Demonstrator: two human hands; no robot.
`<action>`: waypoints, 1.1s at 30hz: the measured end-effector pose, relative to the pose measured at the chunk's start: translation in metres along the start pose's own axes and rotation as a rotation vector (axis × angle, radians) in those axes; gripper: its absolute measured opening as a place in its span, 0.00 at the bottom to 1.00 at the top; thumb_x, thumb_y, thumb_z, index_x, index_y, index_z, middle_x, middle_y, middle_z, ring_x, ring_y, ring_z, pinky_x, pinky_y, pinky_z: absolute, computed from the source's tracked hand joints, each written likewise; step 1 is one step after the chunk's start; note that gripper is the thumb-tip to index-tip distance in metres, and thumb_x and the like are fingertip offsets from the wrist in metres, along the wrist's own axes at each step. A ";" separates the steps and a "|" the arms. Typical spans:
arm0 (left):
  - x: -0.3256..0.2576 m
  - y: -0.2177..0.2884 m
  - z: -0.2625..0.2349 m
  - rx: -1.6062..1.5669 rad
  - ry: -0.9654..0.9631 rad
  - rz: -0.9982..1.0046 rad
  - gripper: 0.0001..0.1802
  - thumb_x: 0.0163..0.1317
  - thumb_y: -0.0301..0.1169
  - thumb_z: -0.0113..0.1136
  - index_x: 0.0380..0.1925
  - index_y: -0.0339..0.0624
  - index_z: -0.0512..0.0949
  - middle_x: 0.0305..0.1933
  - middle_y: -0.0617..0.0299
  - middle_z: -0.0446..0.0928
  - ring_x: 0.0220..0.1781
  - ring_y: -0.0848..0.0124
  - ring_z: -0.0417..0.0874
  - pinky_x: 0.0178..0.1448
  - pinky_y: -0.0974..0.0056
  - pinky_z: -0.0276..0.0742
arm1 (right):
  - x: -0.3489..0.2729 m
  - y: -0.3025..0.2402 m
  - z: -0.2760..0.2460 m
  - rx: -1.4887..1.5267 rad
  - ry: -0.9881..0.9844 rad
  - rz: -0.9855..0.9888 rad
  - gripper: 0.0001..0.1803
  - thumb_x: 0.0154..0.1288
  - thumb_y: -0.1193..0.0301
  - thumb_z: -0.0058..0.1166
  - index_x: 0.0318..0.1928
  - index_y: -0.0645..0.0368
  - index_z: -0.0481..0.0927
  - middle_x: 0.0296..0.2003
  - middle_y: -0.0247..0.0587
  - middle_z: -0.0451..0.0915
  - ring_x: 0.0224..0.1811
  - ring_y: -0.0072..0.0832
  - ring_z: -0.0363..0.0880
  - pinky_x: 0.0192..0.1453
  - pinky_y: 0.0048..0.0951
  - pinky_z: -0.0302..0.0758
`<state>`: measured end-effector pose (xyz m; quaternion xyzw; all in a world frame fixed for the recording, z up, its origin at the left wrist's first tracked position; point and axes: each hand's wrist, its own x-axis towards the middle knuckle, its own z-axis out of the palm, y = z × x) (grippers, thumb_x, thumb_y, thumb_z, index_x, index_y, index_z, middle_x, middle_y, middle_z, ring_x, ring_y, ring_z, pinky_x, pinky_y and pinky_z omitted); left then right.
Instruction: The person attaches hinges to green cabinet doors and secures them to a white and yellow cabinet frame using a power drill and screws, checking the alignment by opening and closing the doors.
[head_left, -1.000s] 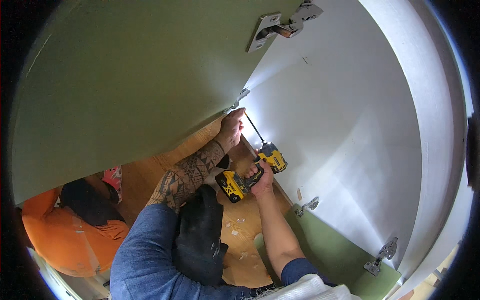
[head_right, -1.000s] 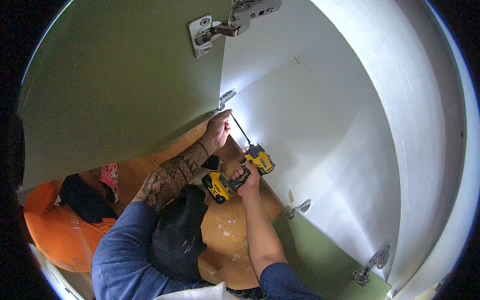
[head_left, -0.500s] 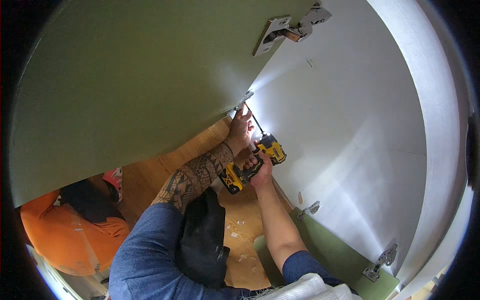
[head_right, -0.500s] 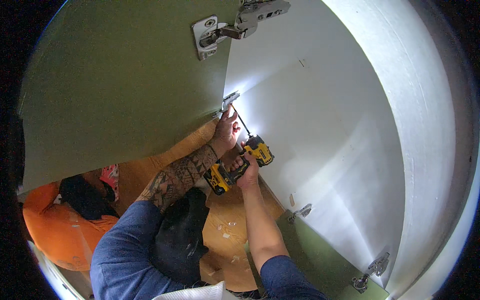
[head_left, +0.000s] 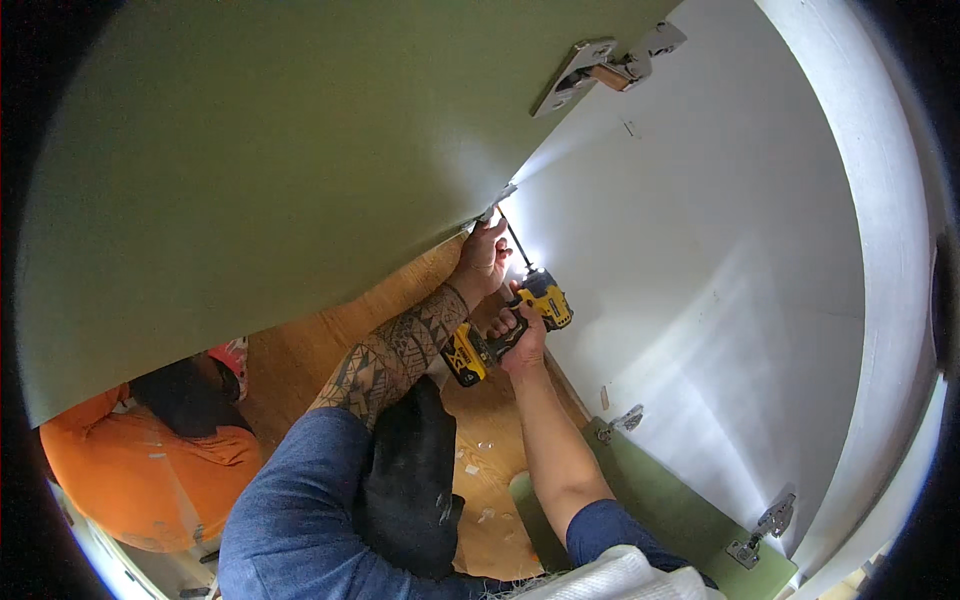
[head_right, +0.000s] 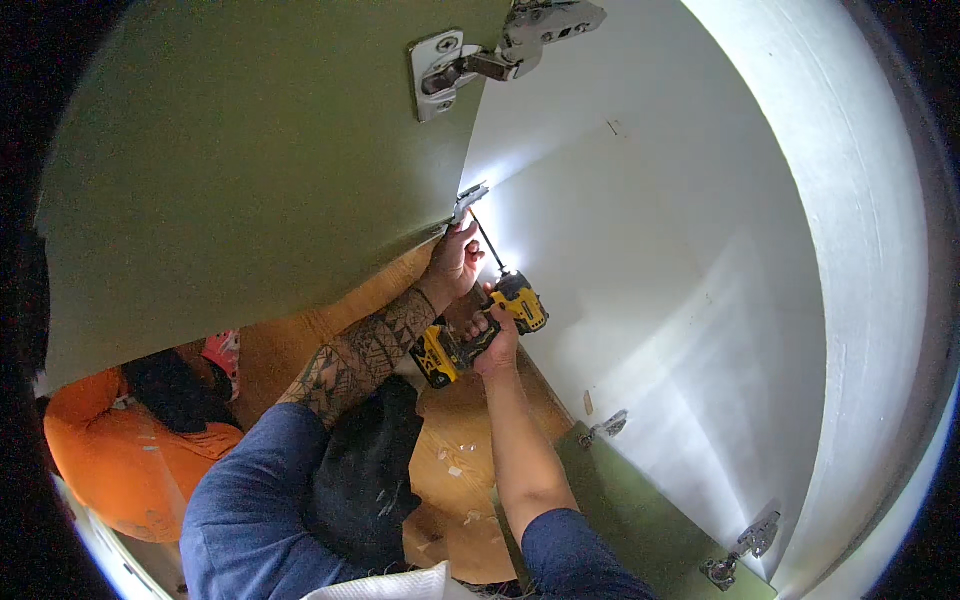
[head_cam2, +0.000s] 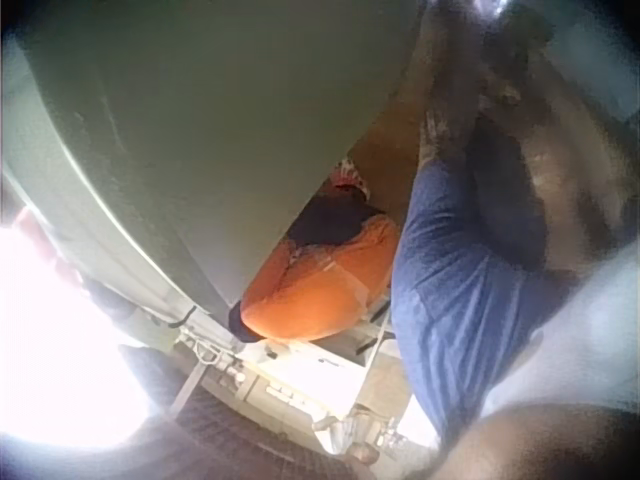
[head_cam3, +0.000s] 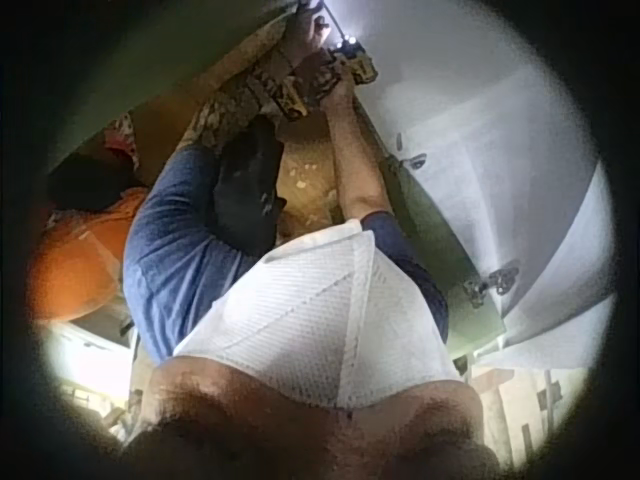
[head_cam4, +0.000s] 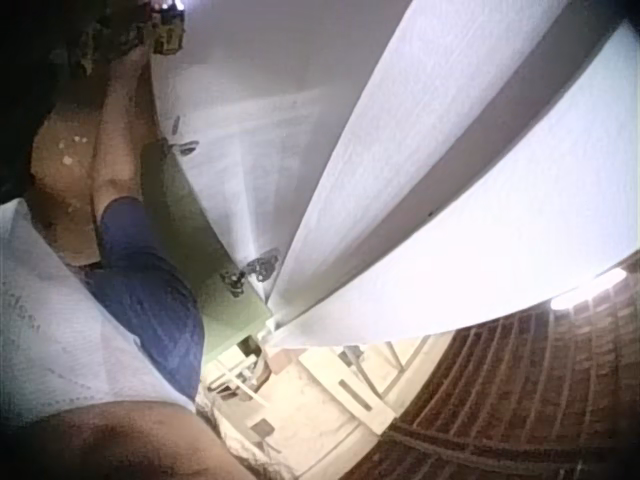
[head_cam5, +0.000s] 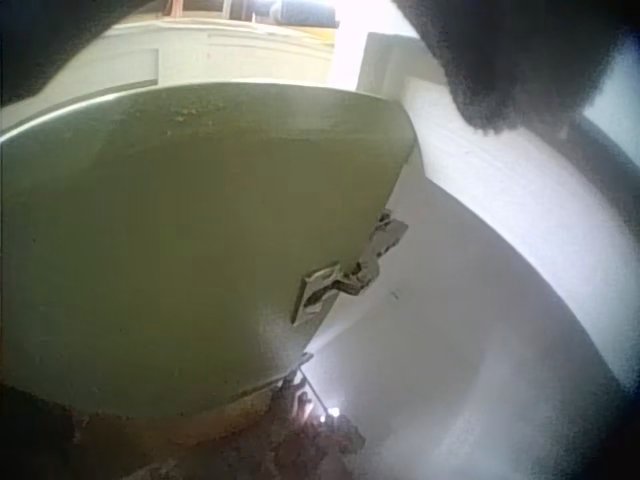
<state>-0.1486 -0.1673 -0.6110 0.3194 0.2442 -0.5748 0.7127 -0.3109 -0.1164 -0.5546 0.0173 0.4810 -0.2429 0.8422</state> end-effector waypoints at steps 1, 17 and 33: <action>0.000 0.001 0.000 0.000 -0.001 0.003 0.20 0.74 0.30 0.64 0.62 0.62 0.74 0.35 0.78 0.62 0.30 0.82 0.64 0.36 0.72 0.64 | 0.000 0.000 0.002 -0.001 -0.003 0.001 0.27 0.70 0.60 0.59 0.69 0.41 0.76 0.21 0.26 0.69 0.22 0.23 0.68 0.31 0.29 0.70; -0.021 0.020 0.015 0.168 -0.015 -0.014 0.32 0.74 0.35 0.64 0.76 0.53 0.66 0.34 0.76 0.60 0.31 0.83 0.64 0.35 0.72 0.64 | 0.001 -0.001 0.012 -0.056 0.058 0.016 0.11 0.66 0.62 0.61 0.45 0.48 0.78 0.21 0.27 0.69 0.24 0.26 0.69 0.33 0.34 0.71; -0.108 0.083 -0.075 0.849 0.077 -0.178 0.13 0.70 0.20 0.48 0.52 0.36 0.76 0.43 0.61 0.78 0.40 0.73 0.80 0.49 0.67 0.82 | 0.017 -0.003 0.005 -0.018 -0.011 0.002 0.09 0.65 0.62 0.62 0.43 0.48 0.78 0.19 0.27 0.69 0.22 0.27 0.70 0.32 0.33 0.69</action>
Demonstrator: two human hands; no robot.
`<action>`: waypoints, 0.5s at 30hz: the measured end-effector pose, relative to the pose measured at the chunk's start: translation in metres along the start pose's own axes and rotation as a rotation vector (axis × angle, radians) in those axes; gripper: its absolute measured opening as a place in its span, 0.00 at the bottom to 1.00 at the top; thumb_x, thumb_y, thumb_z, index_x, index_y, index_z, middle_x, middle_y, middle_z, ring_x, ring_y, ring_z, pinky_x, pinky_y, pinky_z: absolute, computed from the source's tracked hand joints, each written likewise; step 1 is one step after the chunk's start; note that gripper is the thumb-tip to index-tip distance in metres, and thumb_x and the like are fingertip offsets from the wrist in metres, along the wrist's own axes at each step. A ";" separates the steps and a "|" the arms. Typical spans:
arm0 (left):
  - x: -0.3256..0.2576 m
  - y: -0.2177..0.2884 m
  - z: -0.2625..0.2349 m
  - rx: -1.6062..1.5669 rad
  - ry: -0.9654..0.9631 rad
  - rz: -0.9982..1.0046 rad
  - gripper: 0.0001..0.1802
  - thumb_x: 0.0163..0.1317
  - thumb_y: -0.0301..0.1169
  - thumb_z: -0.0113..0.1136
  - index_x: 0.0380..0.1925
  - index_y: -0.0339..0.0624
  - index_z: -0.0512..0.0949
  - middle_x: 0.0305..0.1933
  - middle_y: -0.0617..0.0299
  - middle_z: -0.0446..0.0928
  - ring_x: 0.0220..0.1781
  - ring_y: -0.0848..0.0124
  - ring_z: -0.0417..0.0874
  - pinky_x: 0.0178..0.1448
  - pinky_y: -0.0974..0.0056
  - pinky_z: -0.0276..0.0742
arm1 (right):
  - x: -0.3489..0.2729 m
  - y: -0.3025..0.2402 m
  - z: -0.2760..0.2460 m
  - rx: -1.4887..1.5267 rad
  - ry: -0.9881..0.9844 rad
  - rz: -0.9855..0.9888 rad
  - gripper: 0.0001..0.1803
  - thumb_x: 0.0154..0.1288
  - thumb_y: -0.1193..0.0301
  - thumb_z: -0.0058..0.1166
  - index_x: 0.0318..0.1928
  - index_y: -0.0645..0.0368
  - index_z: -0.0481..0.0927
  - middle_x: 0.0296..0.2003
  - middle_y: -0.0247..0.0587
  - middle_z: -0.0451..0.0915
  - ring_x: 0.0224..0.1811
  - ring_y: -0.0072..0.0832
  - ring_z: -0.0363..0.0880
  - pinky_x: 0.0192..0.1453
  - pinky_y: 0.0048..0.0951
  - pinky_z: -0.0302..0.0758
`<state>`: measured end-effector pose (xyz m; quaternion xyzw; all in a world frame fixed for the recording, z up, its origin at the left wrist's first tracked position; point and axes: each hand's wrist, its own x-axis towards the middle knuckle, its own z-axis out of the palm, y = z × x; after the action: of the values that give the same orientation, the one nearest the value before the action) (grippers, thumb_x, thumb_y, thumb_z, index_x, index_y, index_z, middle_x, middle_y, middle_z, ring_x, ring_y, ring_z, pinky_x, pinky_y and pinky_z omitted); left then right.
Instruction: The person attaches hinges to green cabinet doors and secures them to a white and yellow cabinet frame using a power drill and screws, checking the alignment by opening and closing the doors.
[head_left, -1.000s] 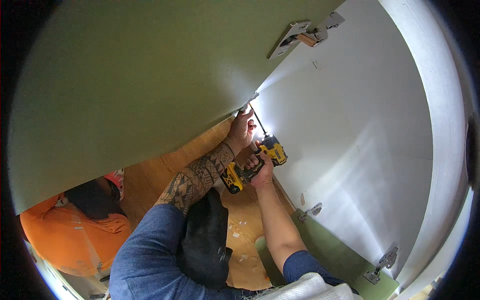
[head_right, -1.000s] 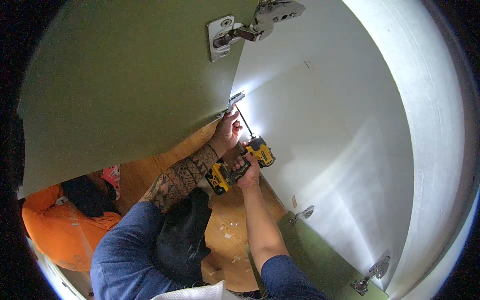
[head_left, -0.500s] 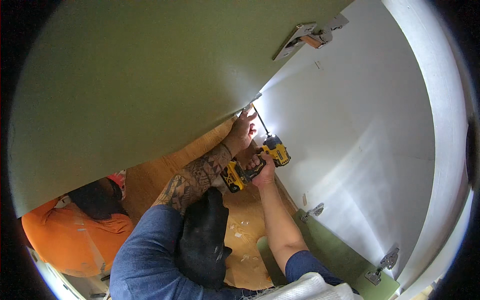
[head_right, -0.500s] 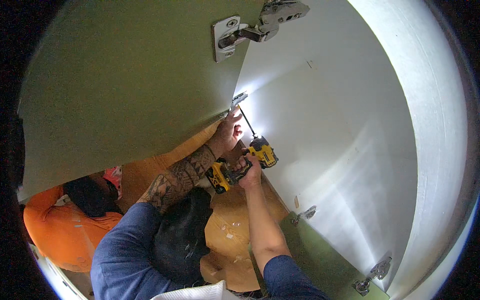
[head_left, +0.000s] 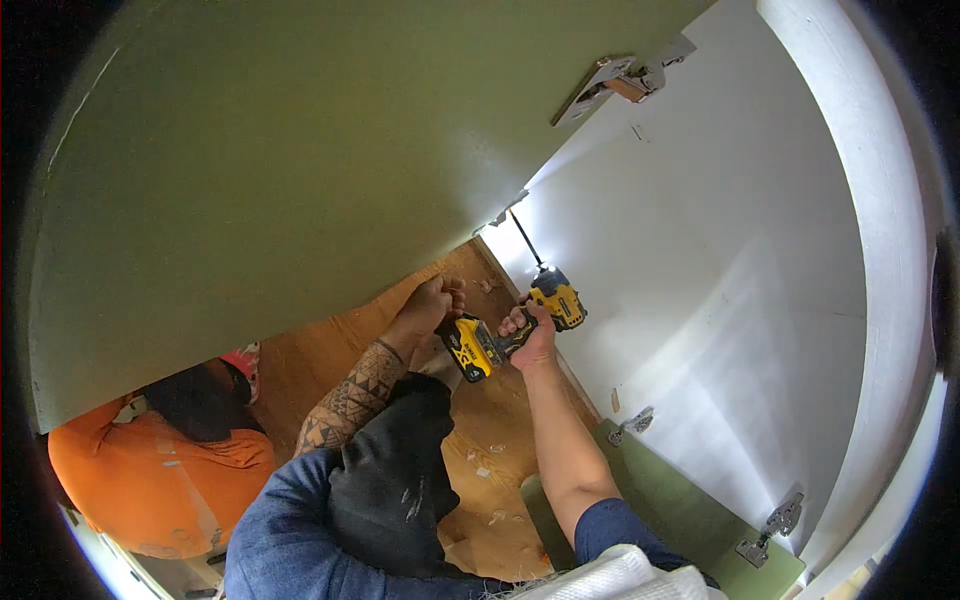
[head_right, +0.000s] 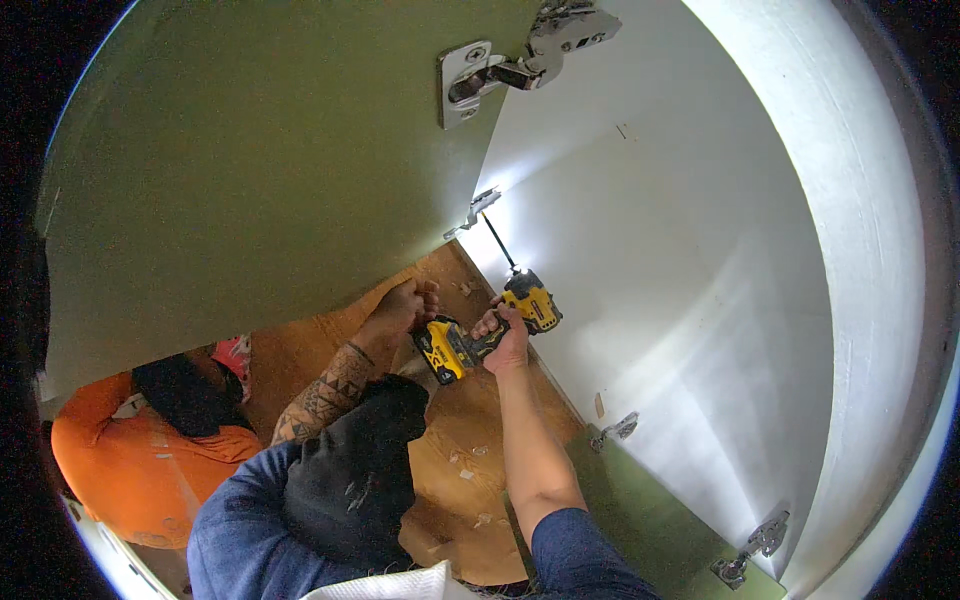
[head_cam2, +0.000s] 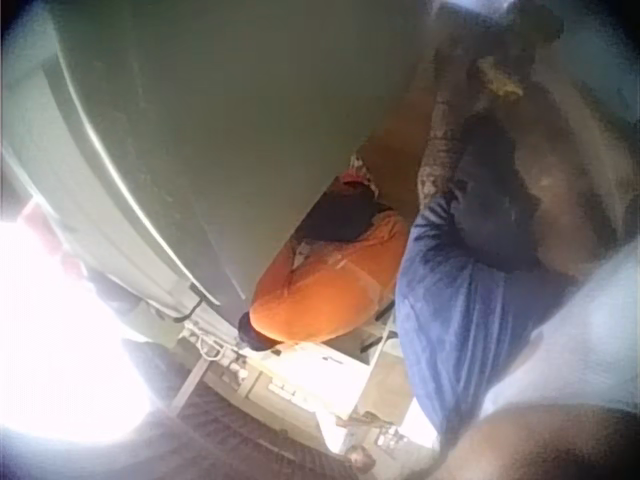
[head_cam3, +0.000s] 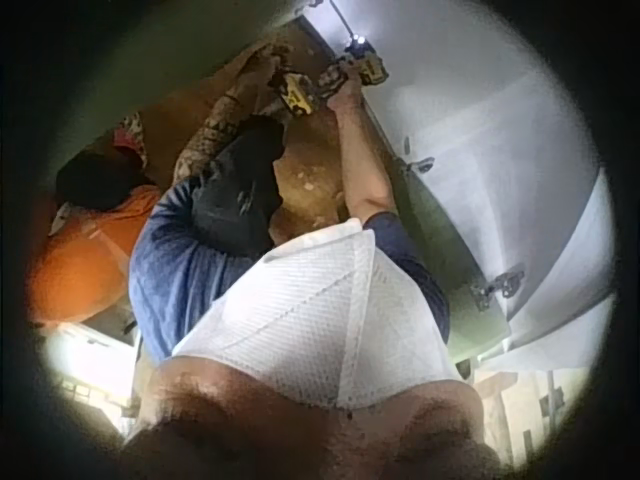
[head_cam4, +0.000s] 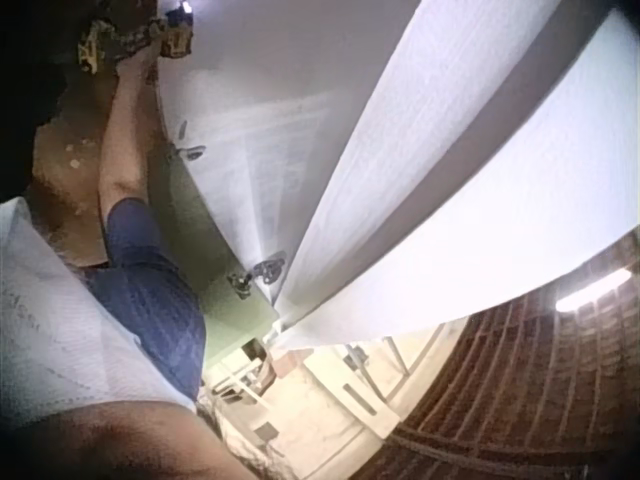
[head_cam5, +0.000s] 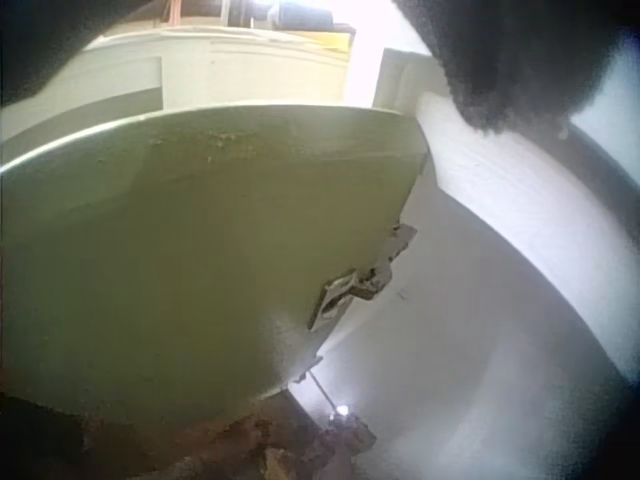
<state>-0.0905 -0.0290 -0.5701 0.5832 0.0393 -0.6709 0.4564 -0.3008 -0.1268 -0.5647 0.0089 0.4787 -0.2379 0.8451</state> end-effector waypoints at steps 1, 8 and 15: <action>-0.001 0.001 0.002 -0.102 -0.002 -0.008 0.15 0.69 0.17 0.45 0.52 0.35 0.76 0.45 0.59 0.78 0.42 0.71 0.81 0.52 0.66 0.84 | 0.000 -0.002 -0.001 0.000 0.002 -0.003 0.09 0.65 0.62 0.62 0.43 0.48 0.78 0.19 0.27 0.69 0.22 0.27 0.70 0.32 0.33 0.69; -0.019 0.020 0.012 -0.186 -0.033 0.072 0.13 0.70 0.14 0.45 0.49 0.34 0.76 0.49 0.53 0.82 0.52 0.64 0.85 0.62 0.61 0.85 | 0.003 -0.003 0.003 -0.003 0.026 0.003 0.09 0.66 0.63 0.62 0.43 0.49 0.79 0.19 0.28 0.69 0.22 0.27 0.69 0.32 0.34 0.70; -0.022 0.033 0.015 -0.325 -0.083 0.059 0.11 0.75 0.20 0.47 0.49 0.32 0.78 0.49 0.53 0.83 0.51 0.65 0.86 0.62 0.62 0.85 | 0.002 -0.006 0.007 -0.013 0.004 0.011 0.10 0.66 0.63 0.63 0.45 0.49 0.80 0.19 0.29 0.70 0.22 0.28 0.70 0.32 0.35 0.71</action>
<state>-0.0817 -0.0446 -0.5320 0.4744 0.1113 -0.6657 0.5652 -0.2969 -0.1347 -0.5612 0.0062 0.4820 -0.2302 0.8454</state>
